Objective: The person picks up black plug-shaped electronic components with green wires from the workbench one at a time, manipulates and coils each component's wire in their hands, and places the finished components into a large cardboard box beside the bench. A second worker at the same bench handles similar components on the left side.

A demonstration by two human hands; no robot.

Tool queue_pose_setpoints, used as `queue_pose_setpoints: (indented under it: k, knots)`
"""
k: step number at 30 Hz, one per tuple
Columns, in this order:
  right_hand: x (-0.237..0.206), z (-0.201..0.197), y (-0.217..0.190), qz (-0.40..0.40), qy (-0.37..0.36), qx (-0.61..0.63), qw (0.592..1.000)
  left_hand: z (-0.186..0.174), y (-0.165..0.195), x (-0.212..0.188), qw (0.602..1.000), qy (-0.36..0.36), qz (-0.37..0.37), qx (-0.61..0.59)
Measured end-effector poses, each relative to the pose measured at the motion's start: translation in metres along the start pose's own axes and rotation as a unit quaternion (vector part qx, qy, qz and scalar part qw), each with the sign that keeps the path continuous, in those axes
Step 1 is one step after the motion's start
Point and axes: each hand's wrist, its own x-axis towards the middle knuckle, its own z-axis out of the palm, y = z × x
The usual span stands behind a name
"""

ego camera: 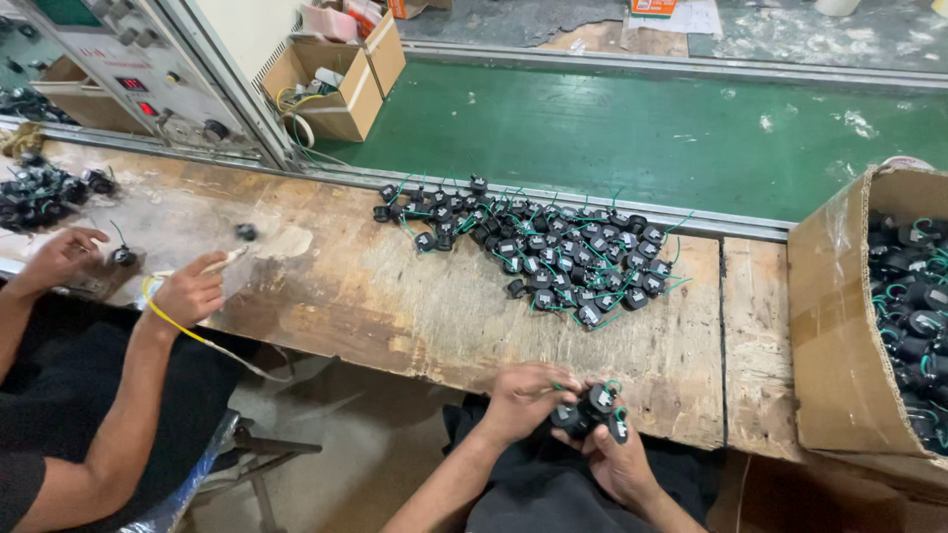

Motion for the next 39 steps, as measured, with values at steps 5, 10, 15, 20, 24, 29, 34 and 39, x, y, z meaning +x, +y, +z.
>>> queue_pose_setpoints:
  k: [5,10,15,20,24,29,34,39]
  knots:
    - [-0.002,-0.018,0.006,0.075,0.067,0.014,0.995,0.023,-0.001,-0.007,0.998,-0.006,-0.054,0.01]
    - [0.0,-0.041,-0.004,0.038,0.129,0.002,0.991,0.021,-0.027,-0.02,0.995,-0.101,-0.004,-0.024]
    - [0.003,-0.049,0.003,0.041,0.072,-0.101,0.991,0.038,-0.058,-0.036,0.952,-0.048,-0.177,-0.244]
    - [0.004,-0.048,0.004,0.034,0.064,-0.06,0.996,0.052,-0.061,-0.04,0.951,0.047,-0.216,-0.217]
    - [-0.002,-0.042,-0.008,0.042,0.056,-0.014,0.997,0.009,-0.058,-0.002,0.971,0.158,-0.101,-0.149]
    - [-0.016,-0.041,-0.01,0.046,0.043,0.029,0.998,-0.035,-0.067,0.052,0.963,0.214,-0.033,0.163]
    - [-0.018,-0.047,-0.008,0.063,0.03,0.028,0.997,-0.016,-0.081,0.074,0.856,-0.013,-0.009,0.517]
    - [-0.017,-0.059,-0.022,0.065,0.027,0.039,0.997,-0.001,-0.082,0.069,0.908,0.025,-0.053,0.415]
